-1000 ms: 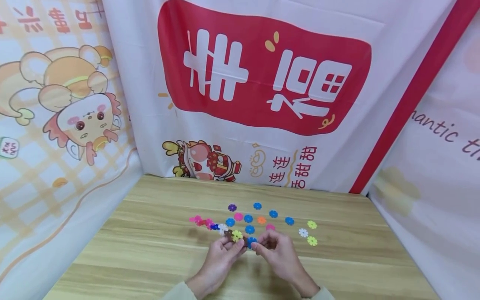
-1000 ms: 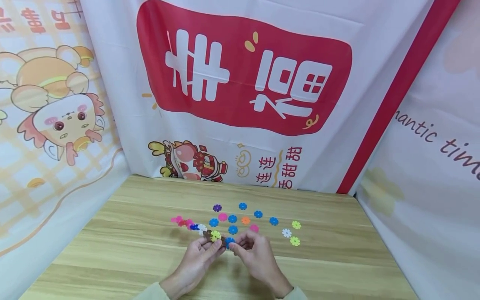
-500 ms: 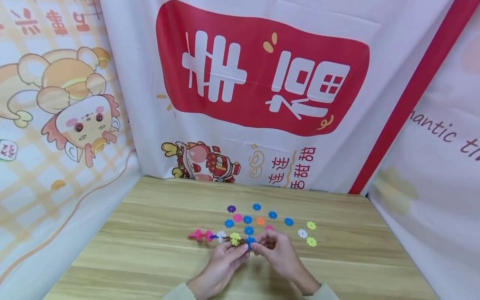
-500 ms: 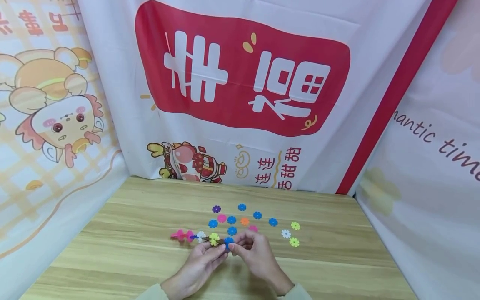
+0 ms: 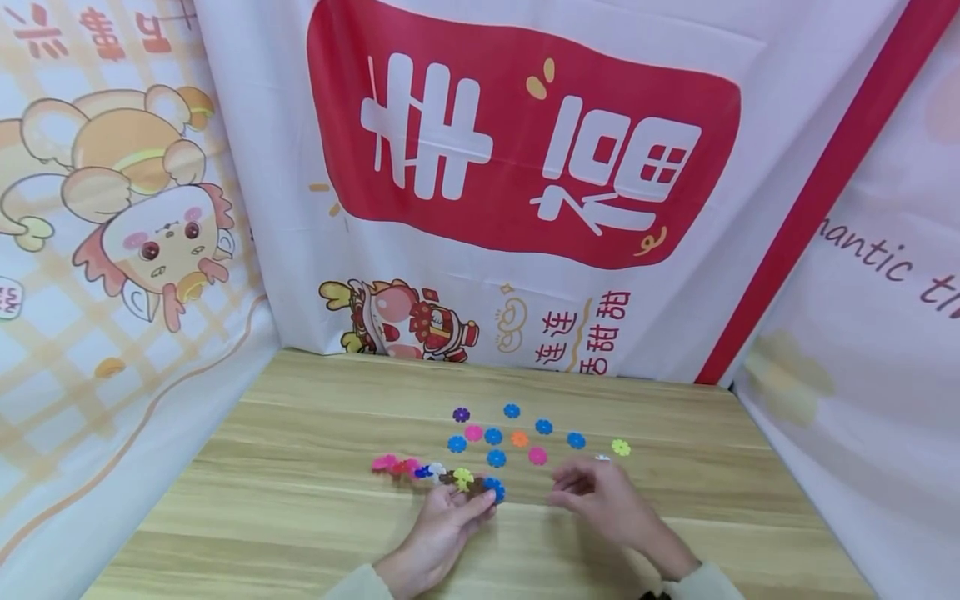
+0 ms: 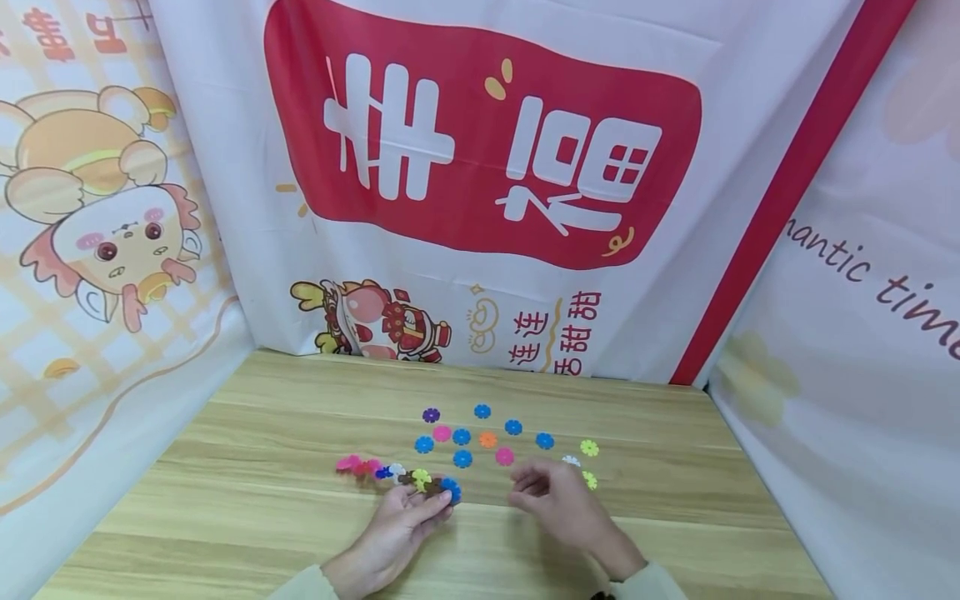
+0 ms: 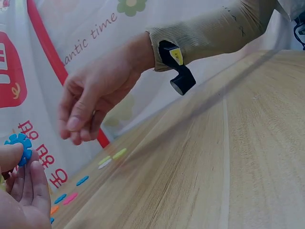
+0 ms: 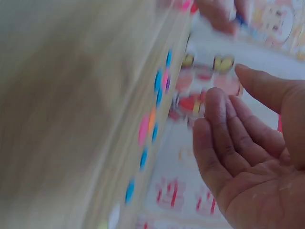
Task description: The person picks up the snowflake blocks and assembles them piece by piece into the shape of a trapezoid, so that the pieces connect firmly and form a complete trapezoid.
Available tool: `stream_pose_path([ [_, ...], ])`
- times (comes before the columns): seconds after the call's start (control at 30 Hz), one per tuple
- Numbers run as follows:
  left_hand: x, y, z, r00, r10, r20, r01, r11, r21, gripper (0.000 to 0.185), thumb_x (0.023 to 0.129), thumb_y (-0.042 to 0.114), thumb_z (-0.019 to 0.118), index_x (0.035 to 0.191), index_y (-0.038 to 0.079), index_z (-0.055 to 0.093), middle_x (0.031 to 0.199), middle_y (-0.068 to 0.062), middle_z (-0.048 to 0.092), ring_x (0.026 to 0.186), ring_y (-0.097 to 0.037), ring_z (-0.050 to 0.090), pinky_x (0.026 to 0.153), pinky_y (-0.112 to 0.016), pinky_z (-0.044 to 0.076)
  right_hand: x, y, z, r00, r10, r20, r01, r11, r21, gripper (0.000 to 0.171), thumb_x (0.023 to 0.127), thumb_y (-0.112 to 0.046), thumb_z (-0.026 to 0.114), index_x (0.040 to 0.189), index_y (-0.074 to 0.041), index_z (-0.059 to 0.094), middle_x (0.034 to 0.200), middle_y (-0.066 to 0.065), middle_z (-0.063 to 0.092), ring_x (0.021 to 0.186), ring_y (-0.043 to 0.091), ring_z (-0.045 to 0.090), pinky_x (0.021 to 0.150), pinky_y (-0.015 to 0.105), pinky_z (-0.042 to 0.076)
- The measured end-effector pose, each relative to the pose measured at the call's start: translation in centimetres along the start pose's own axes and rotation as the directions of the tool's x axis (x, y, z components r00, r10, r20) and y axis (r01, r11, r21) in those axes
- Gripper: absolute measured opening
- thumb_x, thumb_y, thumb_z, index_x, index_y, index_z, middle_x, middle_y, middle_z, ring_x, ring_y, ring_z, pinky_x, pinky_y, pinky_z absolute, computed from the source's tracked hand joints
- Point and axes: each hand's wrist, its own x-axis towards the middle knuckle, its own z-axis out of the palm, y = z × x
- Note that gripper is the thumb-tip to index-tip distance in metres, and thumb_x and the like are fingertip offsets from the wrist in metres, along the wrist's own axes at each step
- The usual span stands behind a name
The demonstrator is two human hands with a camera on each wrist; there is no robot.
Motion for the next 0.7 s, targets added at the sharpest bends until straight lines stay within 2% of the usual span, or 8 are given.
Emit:
stream_pose_path([
  [0.1,-0.1,0.2,-0.1,1.000,-0.001,-0.005,0.001,1.000,0.010,0.047,0.097,0.011,0.075,0.134,-0.008,0.053,0.119,-0.008,0.073,0.106,-0.014,0.073,0.105,-0.031,0.058,-0.2,2.0,-2.6,1.000,0.018,-0.026,-0.020,0.994,-0.111,0.023,0.093,-0.015,0.081,0.112,-0.003,0.075,0.102,0.006,0.078,0.089,0.008,0.071,0.078,0.021,0.061],
  [0.2,-0.1,0.3,-0.1,1.000,-0.005,-0.015,0.006,1.000,0.018,0.048,0.097,0.010,0.075,0.134,-0.009,0.053,0.117,-0.009,0.074,0.104,-0.014,0.073,0.104,-0.032,0.059,-0.4,4.0,-5.0,0.999,0.018,-0.041,-0.026,0.979,-0.201,0.023,0.093,-0.009,0.080,0.112,0.001,0.074,0.105,0.012,0.078,0.090,0.014,0.073,0.079,0.025,0.062],
  [0.33,-0.2,0.5,-0.2,0.999,-0.015,-0.033,0.016,0.999,0.030,0.049,0.096,0.010,0.077,0.135,-0.009,0.054,0.116,-0.009,0.076,0.103,-0.014,0.075,0.103,-0.033,0.060,-0.6,6.2,-7.2,0.997,0.055,-0.048,-0.067,0.959,-0.277,0.027,0.090,-0.003,0.080,0.115,0.004,0.073,0.108,0.015,0.077,0.092,0.020,0.073,0.083,0.036,0.064],
  [0.43,-0.2,0.6,-0.2,0.999,-0.020,-0.045,0.022,0.999,0.042,0.050,0.095,0.011,0.078,0.134,-0.009,0.055,0.116,-0.010,0.077,0.103,-0.015,0.076,0.102,-0.033,0.060,-0.7,7.3,-7.9,0.995,0.088,-0.053,-0.100,0.947,-0.305,0.029,0.089,-0.001,0.081,0.116,0.004,0.073,0.107,0.013,0.077,0.093,0.020,0.073,0.084,0.040,0.064],
  [0.7,-0.5,0.6,-0.3,0.998,-0.025,-0.049,0.028,0.998,0.055,0.048,0.095,0.012,0.078,0.134,-0.007,0.056,0.115,-0.009,0.078,0.103,-0.014,0.076,0.102,-0.033,0.060,-0.4,9.6,-7.1,0.996,0.052,-0.068,-0.072,0.940,-0.332,0.027,0.085,0.000,0.084,0.109,0.003,0.074,0.100,0.010,0.077,0.089,0.020,0.074,0.077,0.031,0.063],
])
